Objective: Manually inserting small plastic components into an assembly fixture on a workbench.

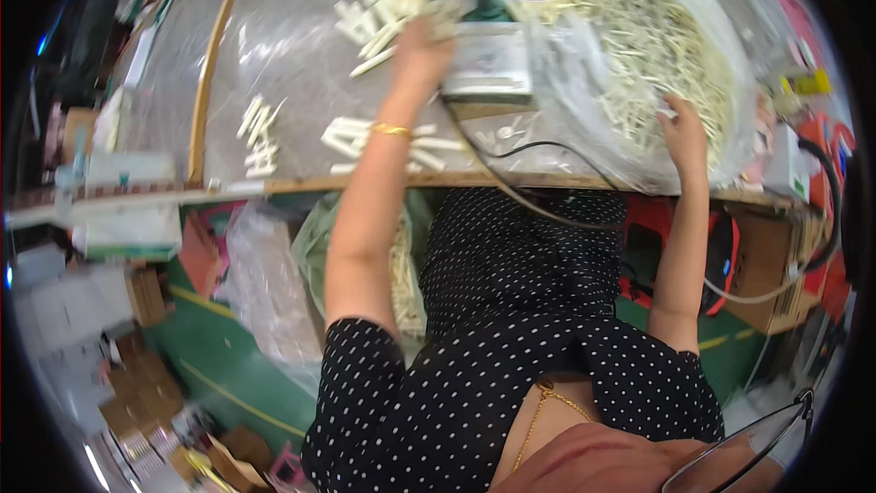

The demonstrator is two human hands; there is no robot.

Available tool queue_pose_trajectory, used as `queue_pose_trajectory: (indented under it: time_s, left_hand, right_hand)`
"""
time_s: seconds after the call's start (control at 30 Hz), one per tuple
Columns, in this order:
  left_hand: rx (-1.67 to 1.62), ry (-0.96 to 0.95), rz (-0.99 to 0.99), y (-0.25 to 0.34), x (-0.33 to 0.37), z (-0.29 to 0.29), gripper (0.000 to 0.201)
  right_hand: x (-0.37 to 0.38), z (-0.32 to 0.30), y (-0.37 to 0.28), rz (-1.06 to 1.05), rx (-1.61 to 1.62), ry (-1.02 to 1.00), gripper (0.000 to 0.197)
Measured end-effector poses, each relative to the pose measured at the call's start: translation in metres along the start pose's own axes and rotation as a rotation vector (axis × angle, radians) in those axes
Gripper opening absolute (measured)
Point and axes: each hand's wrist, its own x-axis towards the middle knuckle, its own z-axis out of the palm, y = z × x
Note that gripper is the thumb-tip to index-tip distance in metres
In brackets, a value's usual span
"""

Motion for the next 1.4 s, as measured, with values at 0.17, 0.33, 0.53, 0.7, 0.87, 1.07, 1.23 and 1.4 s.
queue_pose_trajectory:
  time_s: [0.17, 0.33, 0.53, 0.7, 0.87, 1.07, 1.23, 1.4]
  left_hand:
    - [0.520, -0.289, -0.012, -0.079, 0.016, -0.050, 0.037]
    - [0.424, -0.354, 0.007, -0.069, 0.001, -0.043, 0.032]
    - [-0.682, 0.007, -0.483, -0.018, -0.006, -0.062, 0.028]
    - [-1.502, -0.342, -0.835, 0.060, -0.025, -0.018, 0.021]
    - [-1.574, -0.334, -0.936, 0.076, -0.036, -0.016, 0.019]
    - [-1.602, -0.284, -0.969, 0.073, -0.038, -0.016, 0.022]
    - [-1.542, -0.284, -0.944, 0.077, -0.040, -0.019, 0.017]
    - [-1.507, -0.303, -0.932, 0.081, -0.041, -0.018, 0.019]
  right_hand:
    - [0.017, 0.028, 0.012, 0.016, -0.018, -0.180, 0.023]
    - [0.008, 0.023, 0.001, 0.017, -0.017, 0.049, 0.017]
    - [0.010, 0.010, -0.019, 0.035, 0.297, 0.154, 0.012]
    - [-0.012, 0.003, -0.105, -0.085, 0.989, -0.021, 0.010]
    - [-0.018, 0.011, -0.139, -0.362, 0.813, 0.079, 0.010]
    - [-0.022, 0.012, -0.134, -0.320, 0.818, -0.022, 0.010]
    - [-0.021, 0.010, -0.135, -0.308, 0.773, -0.041, 0.010]
    - [-0.020, 0.010, -0.132, -0.241, 0.811, -0.109, 0.010]
